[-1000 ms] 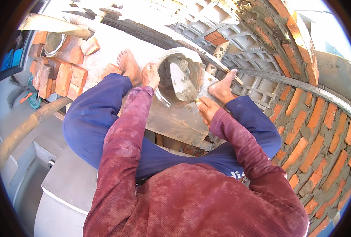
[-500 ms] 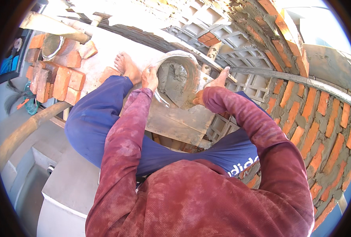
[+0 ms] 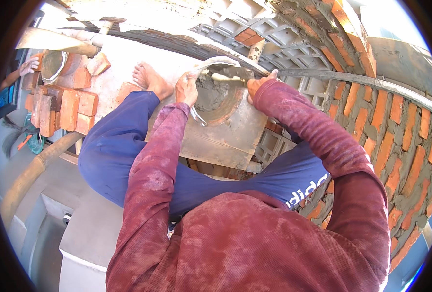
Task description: The person scoops mortar from a bucket using a trowel and applies it to a brick wall. They then pick up a brick, place it onto the mortar, and tap it into position. The person repeats this process, adding mortar and bricks to the wall structure.
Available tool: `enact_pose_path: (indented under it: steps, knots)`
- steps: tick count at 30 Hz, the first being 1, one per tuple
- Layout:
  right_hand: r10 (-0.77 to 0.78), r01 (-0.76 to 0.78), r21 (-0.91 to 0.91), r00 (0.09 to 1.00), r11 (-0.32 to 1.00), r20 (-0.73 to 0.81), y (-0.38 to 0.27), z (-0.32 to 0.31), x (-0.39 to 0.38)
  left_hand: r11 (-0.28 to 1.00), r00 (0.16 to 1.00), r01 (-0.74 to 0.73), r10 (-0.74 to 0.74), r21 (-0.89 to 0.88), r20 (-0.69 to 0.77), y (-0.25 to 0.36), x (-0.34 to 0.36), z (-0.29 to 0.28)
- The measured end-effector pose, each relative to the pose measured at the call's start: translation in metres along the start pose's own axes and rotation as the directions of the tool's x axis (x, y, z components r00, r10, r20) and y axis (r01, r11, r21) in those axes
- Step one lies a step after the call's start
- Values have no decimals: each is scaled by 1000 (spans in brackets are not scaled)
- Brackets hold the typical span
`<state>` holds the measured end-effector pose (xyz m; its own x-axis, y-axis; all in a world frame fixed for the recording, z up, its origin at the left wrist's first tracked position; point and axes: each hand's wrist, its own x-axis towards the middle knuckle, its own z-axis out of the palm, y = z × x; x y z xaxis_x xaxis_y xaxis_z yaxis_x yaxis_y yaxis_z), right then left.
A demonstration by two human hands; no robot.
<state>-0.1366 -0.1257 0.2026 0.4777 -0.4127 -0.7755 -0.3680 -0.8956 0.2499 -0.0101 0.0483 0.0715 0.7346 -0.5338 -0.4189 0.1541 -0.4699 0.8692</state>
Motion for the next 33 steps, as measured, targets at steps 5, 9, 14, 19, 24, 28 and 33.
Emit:
enact_pose_path:
  steps: [5, 9, 14, 19, 24, 28, 33]
  knots:
    - [45, -42, -30, 991, 999, 129, -4, 26, 37, 992, 995, -99, 97, -75, -27, 3, 0, 6]
    - [-101, 74, 129, 969, 989, 224, -38, 66, 13, 994, 995, -98, 98, -51, -10, -1, 8, 6]
    - [-128, 126, 88, 992, 988, 16, -56, 72, -40, 991, 991, 32, -49, -129, -128, -18, 19, 6]
    - [-262, 259, -47, 933, 965, -246, 47, 51, -44, 974, 978, 199, -205, -104, -48, -38, 36, -25]
    - [-211, 251, 6, 825, 968, -525, 94, 87, 7, 930, 944, 329, -329, -163, 26, -24, 36, -33]
    - [-147, 246, 274, 930, 930, -336, 43, 112, -8, 923, 938, 347, -340, -166, 66, -51, 55, -20]
    - [-119, 109, 546, 993, 831, -18, -25, 75, -24, 988, 980, 151, -146, 29, -133, -65, 49, -3]
